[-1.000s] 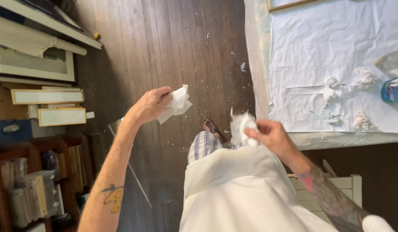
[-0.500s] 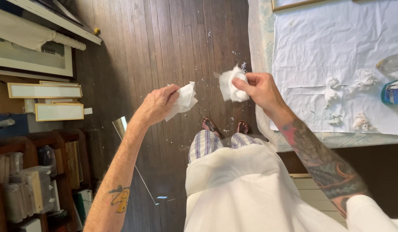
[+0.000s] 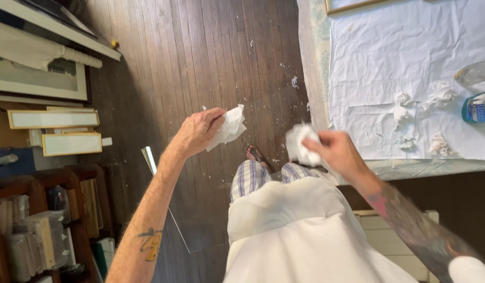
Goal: Cleaning a glass pane and assembling it into a wooden picture frame
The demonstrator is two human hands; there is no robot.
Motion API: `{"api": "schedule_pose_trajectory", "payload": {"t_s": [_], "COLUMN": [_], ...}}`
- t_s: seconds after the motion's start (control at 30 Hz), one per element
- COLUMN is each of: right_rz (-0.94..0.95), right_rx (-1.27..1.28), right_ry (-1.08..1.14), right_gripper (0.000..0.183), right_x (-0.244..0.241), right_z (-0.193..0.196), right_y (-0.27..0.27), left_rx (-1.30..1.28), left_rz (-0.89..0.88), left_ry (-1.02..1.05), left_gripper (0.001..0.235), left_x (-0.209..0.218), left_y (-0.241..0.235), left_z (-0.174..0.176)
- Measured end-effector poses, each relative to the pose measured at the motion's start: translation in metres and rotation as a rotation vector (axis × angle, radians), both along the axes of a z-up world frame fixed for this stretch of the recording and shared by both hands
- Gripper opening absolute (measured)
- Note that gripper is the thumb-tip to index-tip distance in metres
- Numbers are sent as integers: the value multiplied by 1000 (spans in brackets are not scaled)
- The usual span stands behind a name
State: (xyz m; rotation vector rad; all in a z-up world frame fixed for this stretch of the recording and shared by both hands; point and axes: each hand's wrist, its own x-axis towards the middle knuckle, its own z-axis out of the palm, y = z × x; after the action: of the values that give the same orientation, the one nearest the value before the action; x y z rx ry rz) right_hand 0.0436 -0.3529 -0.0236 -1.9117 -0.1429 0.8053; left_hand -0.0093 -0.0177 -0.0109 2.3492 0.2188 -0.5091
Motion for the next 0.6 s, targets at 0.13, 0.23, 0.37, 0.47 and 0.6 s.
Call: {"api": "schedule_pose_trajectory", "payload": {"t_s": [0.13, 0.23, 0.37, 0.47, 0.6], "right_rz": [-12, -106, -42, -56, -36], "right_rx": [141, 267, 43, 27, -10], "right_ry": [-137, -107, -83, 92, 34], "right_gripper": [33, 36, 45, 39, 40], "right_x": [48, 47, -22, -58, -29], "right_z": [-5, -25, -63, -59, -49], "right_y": [42, 43, -24, -57, -41], "left_rx": [8, 20, 47, 45, 32], "left_rz": [-3, 10, 15, 18, 9], "left_ry": [-5, -30, -37, -28, -25], "left_gripper": [24, 23, 22, 23, 26], "left_x": [-3, -4, -4, -2, 1], "left_y": [-2, -2, -1, 2, -1], "left_z": [8, 9, 7, -1, -6]}}
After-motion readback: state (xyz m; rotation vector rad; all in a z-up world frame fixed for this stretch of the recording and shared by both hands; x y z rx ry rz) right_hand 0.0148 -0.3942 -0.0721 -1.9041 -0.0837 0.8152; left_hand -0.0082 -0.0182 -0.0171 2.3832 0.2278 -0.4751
